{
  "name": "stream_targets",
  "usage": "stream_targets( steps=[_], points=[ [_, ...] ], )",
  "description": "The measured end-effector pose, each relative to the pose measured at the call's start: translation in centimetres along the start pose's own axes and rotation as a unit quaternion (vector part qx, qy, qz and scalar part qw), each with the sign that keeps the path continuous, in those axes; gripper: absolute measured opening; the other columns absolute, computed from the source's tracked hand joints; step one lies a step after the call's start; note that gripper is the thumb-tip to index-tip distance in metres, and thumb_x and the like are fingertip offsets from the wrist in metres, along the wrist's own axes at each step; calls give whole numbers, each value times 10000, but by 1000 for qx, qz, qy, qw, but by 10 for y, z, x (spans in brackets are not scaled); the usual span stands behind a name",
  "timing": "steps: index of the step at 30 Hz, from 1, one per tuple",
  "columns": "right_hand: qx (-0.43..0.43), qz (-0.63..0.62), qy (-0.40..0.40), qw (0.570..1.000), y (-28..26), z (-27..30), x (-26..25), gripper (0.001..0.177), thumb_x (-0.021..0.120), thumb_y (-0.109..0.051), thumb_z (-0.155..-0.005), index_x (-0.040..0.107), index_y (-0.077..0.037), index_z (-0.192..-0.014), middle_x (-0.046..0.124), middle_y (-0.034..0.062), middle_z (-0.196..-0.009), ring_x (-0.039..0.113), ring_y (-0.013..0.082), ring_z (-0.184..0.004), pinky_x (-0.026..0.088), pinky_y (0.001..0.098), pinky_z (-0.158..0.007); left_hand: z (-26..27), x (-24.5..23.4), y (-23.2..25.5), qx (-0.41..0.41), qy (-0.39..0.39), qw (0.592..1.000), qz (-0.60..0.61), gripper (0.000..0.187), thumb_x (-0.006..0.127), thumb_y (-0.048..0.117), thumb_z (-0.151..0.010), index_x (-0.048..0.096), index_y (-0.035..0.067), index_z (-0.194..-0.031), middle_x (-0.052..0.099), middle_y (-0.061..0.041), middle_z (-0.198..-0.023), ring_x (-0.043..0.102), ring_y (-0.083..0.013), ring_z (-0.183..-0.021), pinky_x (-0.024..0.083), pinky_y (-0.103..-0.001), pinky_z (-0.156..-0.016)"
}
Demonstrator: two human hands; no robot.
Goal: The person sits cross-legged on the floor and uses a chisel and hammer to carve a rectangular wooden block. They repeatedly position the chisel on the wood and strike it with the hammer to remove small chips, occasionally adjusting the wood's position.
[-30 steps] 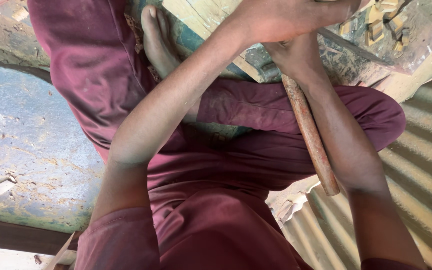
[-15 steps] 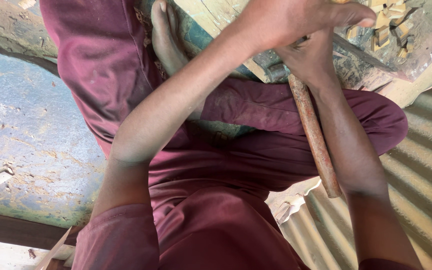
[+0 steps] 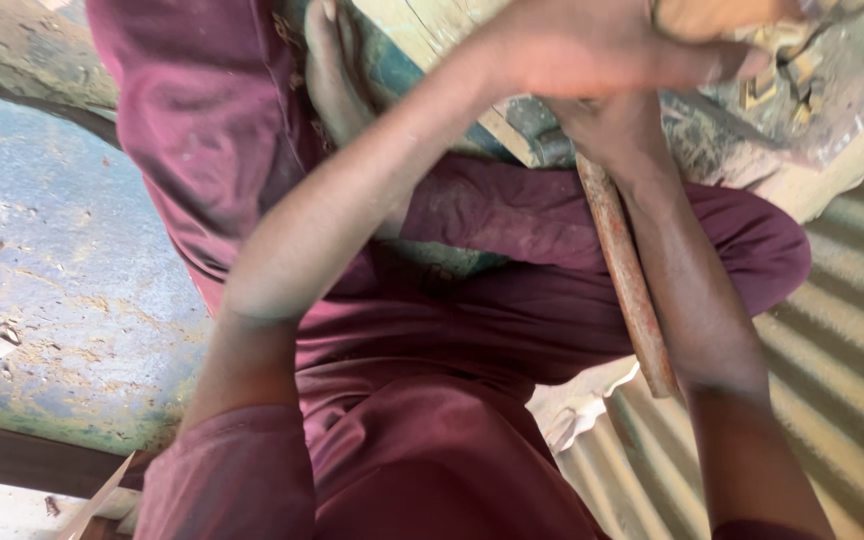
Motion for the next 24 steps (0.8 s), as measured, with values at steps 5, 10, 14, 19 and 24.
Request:
stream_targets(
  steps=[5,10,14,19,24],
  points=[
    [19,23,-1,1000,14,6,5,355,811,-98,-1040,629,52,-1304,707,186,-1197,723,272,-1110,599,428,-957,10,-3,6,-201,-11,979,-30,561,811,636,-779,749,162,-1073,792,26,-828,724,-147,-707,579,-336,-676],
    [29,38,-4,999,23,3,10,370,792,-107,-1042,613,54,-1323,697,197,-1200,711,286,-1114,585,444,-960,2,-31,36,47,-49,994,81,595,854,588,-862,683,142,-1216,794,4,-968,779,-145,-814,618,-305,-720],
    [38,51,-6,998,30,4,14,382,776,-114,-1044,601,56,-1338,690,205,-1202,703,297,-1117,574,456,-962,6,-36,36,41,15,999,23,652,890,580,-774,688,143,-1214,787,-26,-965,758,-171,-800,605,-316,-692],
    [62,71,-27,995,34,6,20,398,757,-122,-1047,585,58,-1358,680,216,-1205,691,310,-1120,560,472,-964,12,-24,16,-95,-120,988,37,639,843,604,-779,687,164,-1215,783,-10,-1003,749,-156,-844,590,-321,-750],
    [29,187,17,982,-24,26,-23,306,742,-171,-1053,655,34,-1264,716,197,-1183,701,316,-1128,556,493,-954,5,-49,46,-3,-159,985,65,585,852,537,-822,683,114,-1189,761,-44,-1014,736,-165,-865,576,-331,-742]
  ],
)
Point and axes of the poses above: each hand's wrist, its own z-axis away from the middle knuckle, its own x-axis out of the palm, y = z × x, the point moved 10 cm from there along -z, towards the middle knuckle
